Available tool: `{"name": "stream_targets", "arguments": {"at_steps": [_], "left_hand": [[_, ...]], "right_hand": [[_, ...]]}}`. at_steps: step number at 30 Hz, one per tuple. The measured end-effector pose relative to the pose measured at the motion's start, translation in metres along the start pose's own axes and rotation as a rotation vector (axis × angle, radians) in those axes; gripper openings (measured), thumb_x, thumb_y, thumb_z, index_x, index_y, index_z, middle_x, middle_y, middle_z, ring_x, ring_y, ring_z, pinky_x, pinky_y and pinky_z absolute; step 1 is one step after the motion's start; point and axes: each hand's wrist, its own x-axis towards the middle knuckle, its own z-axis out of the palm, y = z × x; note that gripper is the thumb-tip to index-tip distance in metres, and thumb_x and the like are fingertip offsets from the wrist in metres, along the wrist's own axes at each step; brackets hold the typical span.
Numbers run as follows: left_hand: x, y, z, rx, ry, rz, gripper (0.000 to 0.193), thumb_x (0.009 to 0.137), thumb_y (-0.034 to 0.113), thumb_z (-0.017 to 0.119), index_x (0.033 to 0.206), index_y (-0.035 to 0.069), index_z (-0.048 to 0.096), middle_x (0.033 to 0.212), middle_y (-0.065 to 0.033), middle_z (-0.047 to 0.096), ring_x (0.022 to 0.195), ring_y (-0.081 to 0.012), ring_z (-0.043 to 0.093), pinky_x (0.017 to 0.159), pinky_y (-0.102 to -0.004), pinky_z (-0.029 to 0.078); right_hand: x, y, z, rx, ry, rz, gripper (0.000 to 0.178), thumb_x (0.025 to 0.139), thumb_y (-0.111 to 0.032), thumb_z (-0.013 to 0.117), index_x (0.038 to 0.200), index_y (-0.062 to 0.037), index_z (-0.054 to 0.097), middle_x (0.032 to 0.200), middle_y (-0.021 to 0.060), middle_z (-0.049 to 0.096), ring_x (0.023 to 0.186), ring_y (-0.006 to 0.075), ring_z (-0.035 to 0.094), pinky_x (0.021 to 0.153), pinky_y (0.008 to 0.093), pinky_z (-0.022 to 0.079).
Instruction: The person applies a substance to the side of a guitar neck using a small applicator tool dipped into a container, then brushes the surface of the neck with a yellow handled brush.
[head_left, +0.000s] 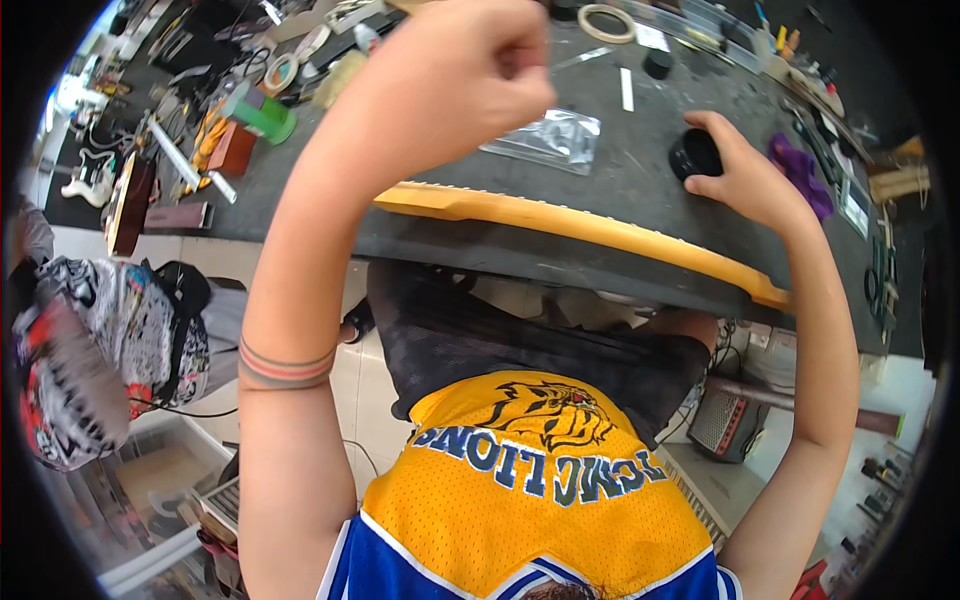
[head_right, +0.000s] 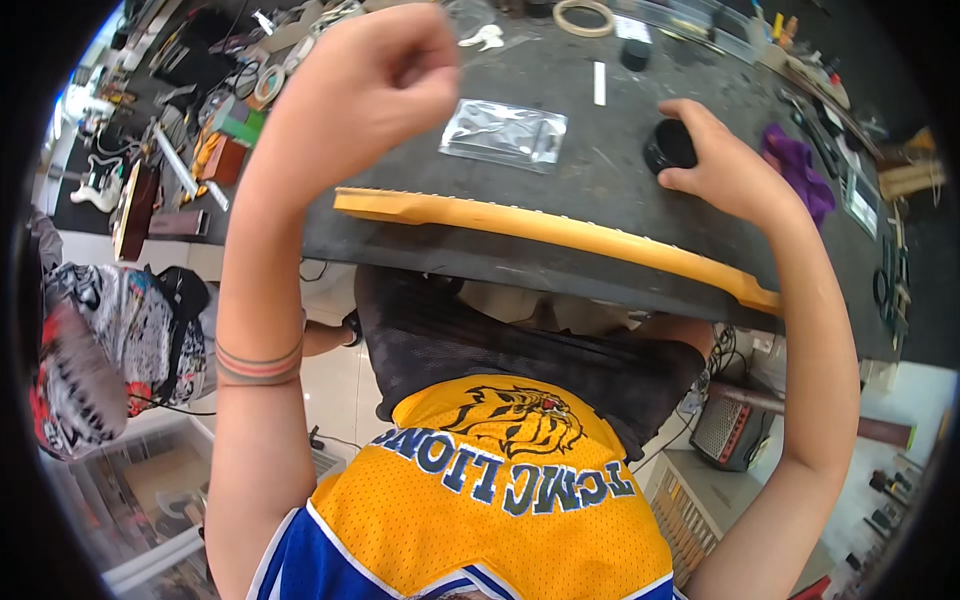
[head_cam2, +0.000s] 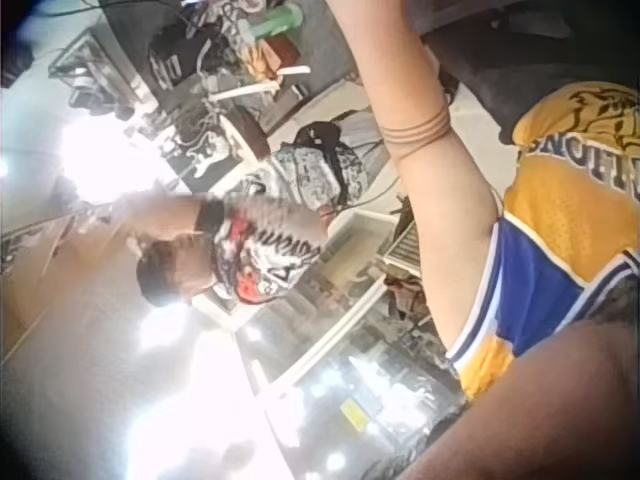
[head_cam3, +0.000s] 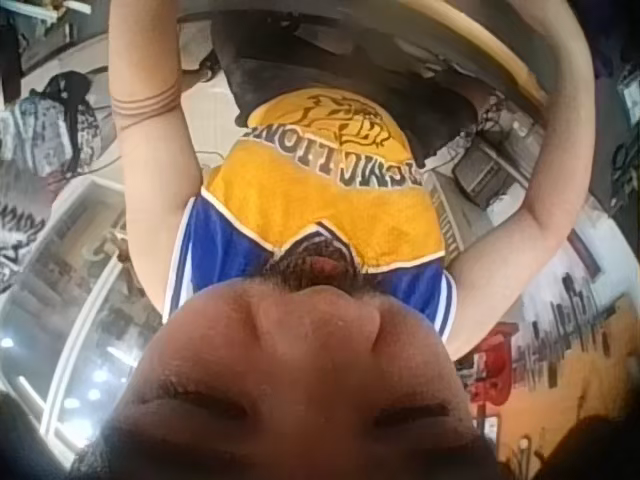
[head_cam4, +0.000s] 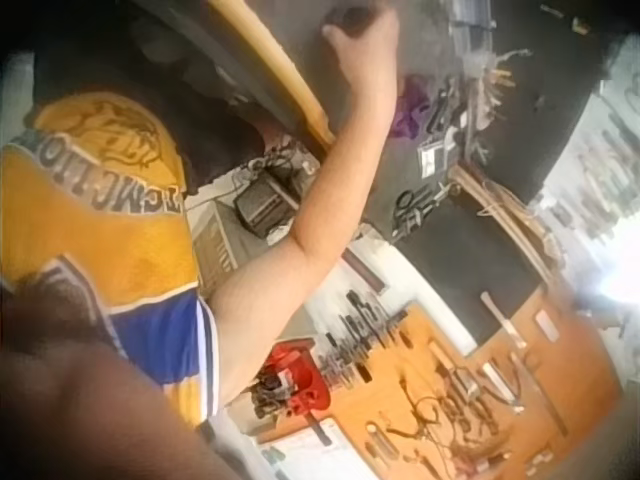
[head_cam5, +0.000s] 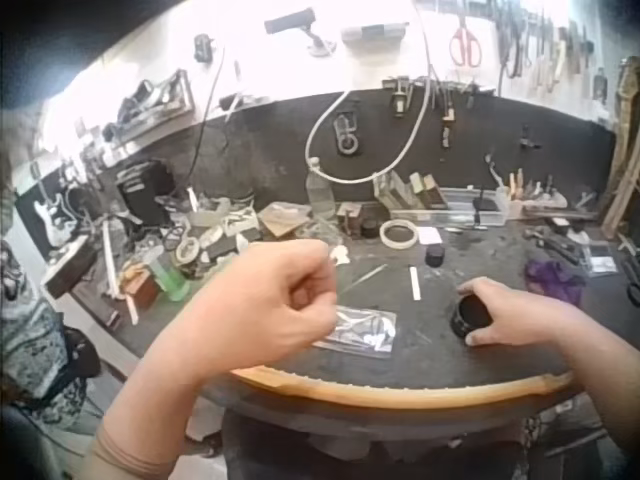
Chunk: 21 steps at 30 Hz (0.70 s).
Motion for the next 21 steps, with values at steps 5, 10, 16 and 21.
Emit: {"name": "stream_targets", "arguments": {"at_steps": [5,10,16,21], "left_hand": [[-0.095,-0.085,-0.034,-0.429,0.308,-0.234,0.007,0.106,0.006,0.075,0.11,0.002,0.071,0.091,-0.0043,0.073,0.079,-0.0096,0.068,0.071,-0.0249,0.054],[-0.16,-0.105,-0.015,-0.639,0.403,-0.401,0.012,0.104,0.003,0.079,0.116,0.002,0.076,0.096,0.0012,0.073,0.084,-0.0043,0.067,0.072,-0.0219,0.053],[-0.167,-0.116,0.008,-0.766,0.401,-0.305,0.02,0.105,-0.003,0.075,0.125,-0.002,0.077,0.106,-0.0016,0.072,0.09,-0.0082,0.07,0.079,-0.0233,0.056],[-0.169,-0.125,0.016,-0.871,0.537,0.002,0.032,0.102,-0.012,0.076,0.134,-0.009,0.076,0.121,-0.0105,0.07,0.099,-0.0175,0.076,0.089,-0.029,0.062]], "right_hand": [[0.007,-0.041,-0.005,0.019,0.138,0.039,0.068,0.098,-0.017,0.086,0.158,-0.0071,0.056,0.16,0.0155,0.062,0.148,0.0342,0.063,0.127,0.0427,0.048],[0.028,-0.111,0.004,0.181,0.197,-0.092,0.073,0.097,-0.018,0.087,0.161,-0.0072,0.056,0.154,0.0127,0.065,0.142,0.0263,0.066,0.122,0.038,0.051],[0.061,-0.175,0.037,0.356,0.273,-0.245,0.079,0.097,-0.018,0.09,0.166,-0.0035,0.053,0.152,0.0138,0.065,0.136,0.0214,0.067,0.119,0.0359,0.052],[0.076,-0.212,0.062,0.475,0.21,-0.244,0.081,0.097,-0.013,0.093,0.166,-0.0017,0.051,0.143,0.0082,0.067,0.132,0.0153,0.068,0.117,0.0342,0.053]]}}
